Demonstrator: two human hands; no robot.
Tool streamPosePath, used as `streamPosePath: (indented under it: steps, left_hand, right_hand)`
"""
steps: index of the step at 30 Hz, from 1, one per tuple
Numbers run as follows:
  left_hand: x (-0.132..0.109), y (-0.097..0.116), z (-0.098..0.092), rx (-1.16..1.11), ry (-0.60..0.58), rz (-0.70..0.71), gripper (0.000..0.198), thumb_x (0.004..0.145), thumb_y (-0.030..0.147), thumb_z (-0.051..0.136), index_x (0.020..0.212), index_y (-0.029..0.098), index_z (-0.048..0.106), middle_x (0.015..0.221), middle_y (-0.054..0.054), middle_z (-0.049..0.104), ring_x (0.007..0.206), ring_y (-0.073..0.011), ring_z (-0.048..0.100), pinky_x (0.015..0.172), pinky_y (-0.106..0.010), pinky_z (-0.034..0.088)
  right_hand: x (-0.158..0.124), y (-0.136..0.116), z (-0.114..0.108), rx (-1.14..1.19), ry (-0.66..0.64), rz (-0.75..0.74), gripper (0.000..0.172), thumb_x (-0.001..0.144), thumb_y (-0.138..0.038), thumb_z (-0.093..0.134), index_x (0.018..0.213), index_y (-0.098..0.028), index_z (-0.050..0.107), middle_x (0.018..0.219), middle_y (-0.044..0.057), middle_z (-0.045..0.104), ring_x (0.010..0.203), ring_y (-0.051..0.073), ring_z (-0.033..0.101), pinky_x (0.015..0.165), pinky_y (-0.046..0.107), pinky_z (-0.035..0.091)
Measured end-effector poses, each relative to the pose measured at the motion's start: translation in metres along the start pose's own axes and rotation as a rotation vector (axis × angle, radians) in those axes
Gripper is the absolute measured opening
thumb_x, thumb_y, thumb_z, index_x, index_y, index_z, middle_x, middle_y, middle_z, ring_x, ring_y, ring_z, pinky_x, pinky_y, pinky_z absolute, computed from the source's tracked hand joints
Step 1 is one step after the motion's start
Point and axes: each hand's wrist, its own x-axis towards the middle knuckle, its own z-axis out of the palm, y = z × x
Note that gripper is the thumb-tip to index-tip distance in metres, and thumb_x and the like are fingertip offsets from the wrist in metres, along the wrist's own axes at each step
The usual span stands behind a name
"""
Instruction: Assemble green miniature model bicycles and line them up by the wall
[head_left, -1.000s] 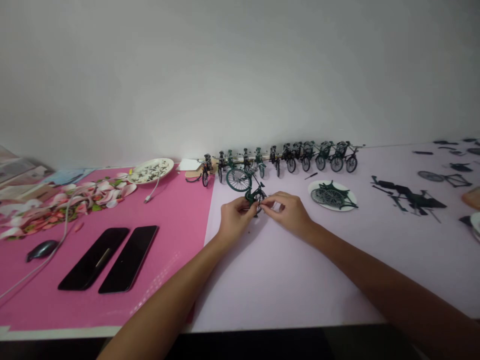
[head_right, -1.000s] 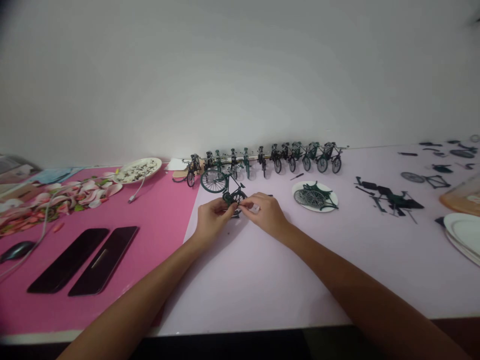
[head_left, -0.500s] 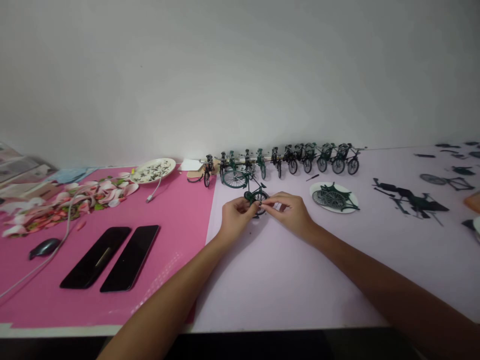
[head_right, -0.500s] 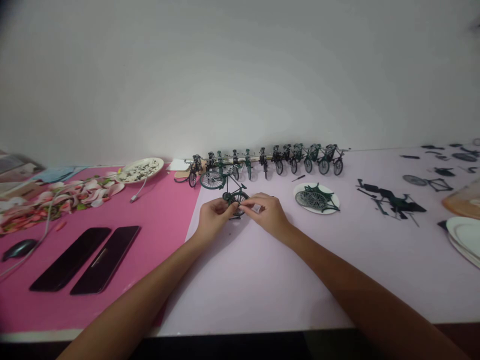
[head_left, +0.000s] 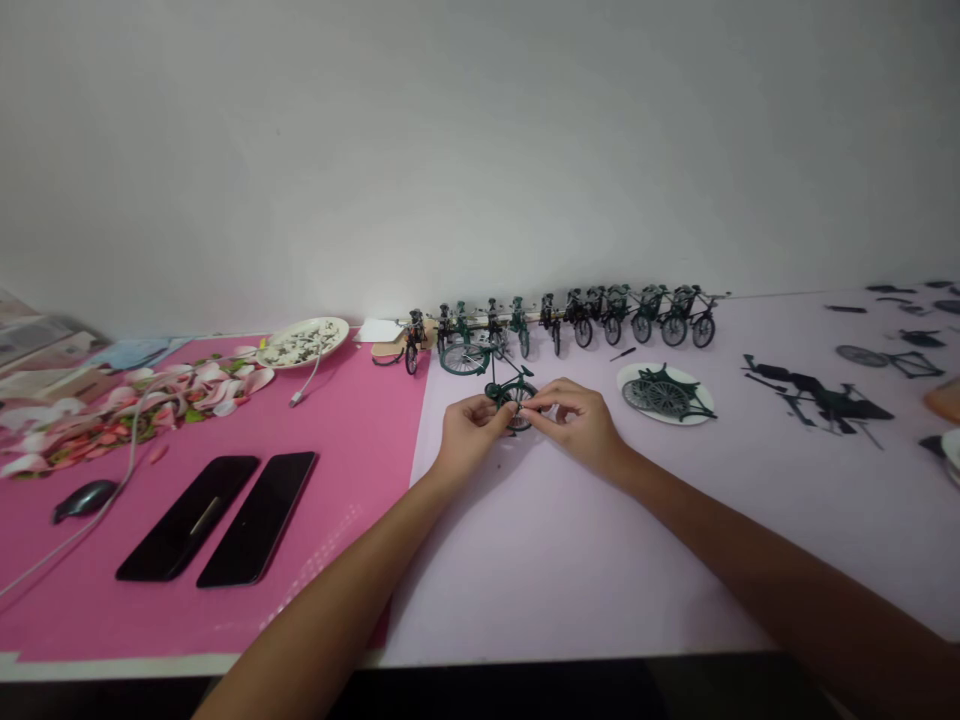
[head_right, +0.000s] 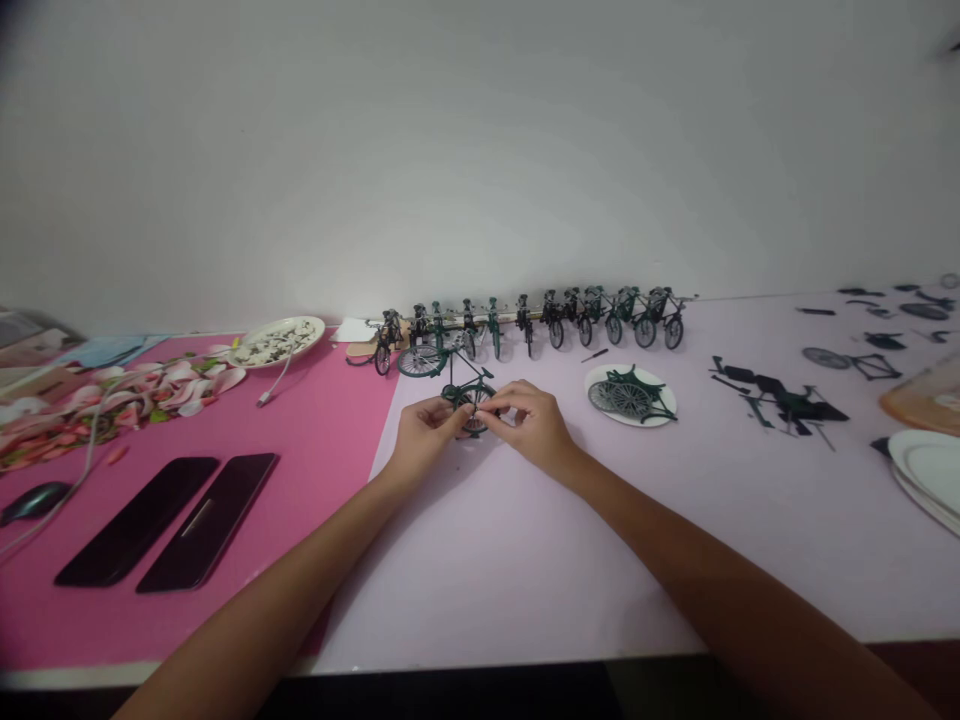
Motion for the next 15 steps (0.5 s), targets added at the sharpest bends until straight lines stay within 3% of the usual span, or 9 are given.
streamPosePath:
  steps: [15]
  left_hand:
    - [0.0006, 0.0039, -0.0017, -0.008, -0.022, -0.014, 0.055, 0.066, 0.06, 0.088, 0.06, 0.018, 0.053, 0.061, -0.003, 0.063, 0.061, -0.0162, 0.064, 0.062, -0.031, 0.058]
  right_hand:
    - [0.0006, -0.0044, -0.0014, 0.021, -0.012, 0.015, 0.011, 0.088, -0.034, 0.078, 0.09, -0.024, 0.082, 0.081, 0.005, 0.07, 0.063, 0.014, 0.055, 0.053, 0.029, 0.045]
